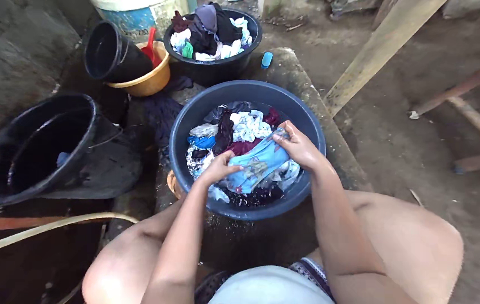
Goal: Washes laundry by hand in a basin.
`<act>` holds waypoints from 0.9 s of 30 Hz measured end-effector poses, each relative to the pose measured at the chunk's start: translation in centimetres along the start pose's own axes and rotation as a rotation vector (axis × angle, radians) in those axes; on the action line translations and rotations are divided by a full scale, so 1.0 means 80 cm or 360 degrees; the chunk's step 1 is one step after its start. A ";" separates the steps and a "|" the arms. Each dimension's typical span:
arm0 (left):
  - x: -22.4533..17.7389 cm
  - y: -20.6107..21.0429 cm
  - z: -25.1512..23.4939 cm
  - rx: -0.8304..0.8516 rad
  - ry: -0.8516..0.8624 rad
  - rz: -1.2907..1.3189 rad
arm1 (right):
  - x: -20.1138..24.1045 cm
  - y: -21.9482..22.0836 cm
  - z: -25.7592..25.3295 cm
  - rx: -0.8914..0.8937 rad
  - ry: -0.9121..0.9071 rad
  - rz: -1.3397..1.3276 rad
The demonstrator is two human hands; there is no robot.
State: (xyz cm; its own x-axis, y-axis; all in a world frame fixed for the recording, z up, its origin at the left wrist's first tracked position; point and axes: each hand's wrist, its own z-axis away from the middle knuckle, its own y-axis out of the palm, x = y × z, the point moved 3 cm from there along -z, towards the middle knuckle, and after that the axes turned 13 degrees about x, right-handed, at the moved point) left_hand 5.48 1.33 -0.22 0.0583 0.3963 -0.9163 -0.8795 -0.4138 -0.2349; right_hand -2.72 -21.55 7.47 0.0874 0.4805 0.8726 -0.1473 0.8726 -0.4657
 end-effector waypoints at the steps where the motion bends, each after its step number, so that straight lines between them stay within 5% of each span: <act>1: 0.007 -0.007 0.003 -0.0053 -0.0043 0.0023 | -0.026 0.002 -0.007 0.0052 0.0148 0.0067; 5: 0.070 -0.023 -0.011 -0.0277 -0.0389 -0.0117 | -0.144 0.049 -0.052 0.0242 0.0684 0.0165; 9: 0.125 0.005 -0.045 -0.0505 -0.1001 -0.0685 | -0.225 0.143 -0.084 0.0117 0.0835 0.0186; 11: 0.152 0.041 -0.070 -0.0265 -0.0975 -0.0853 | -0.236 0.200 -0.086 0.0336 0.0922 0.0360; 13: 0.177 0.077 -0.093 0.0276 -0.0941 -0.0982 | -0.241 0.247 -0.086 0.0669 0.0890 0.0584; 15: 0.196 0.079 -0.102 0.0568 -0.0978 -0.1062 | -0.254 0.255 -0.094 0.0964 0.0757 0.0738; 18: 0.220 0.044 -0.096 0.0601 -0.1250 -0.1037 | -0.298 0.223 -0.109 0.1119 0.0589 0.0691; 22: 0.217 0.055 -0.096 0.0488 -0.1585 -0.0855 | -0.289 0.228 -0.105 0.0872 0.0872 0.0761; 27: 0.216 0.083 -0.089 0.0783 -0.1426 -0.0773 | -0.280 0.251 -0.100 0.1344 0.0926 0.0669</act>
State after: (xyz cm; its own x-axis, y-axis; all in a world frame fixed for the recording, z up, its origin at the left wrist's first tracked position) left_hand 4.03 -0.43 -19.89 0.2589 0.9536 -0.1539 -0.9578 0.2329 -0.1683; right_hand 0.27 -14.10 -22.60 0.2898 0.8855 0.3632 -0.8789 0.3964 -0.2653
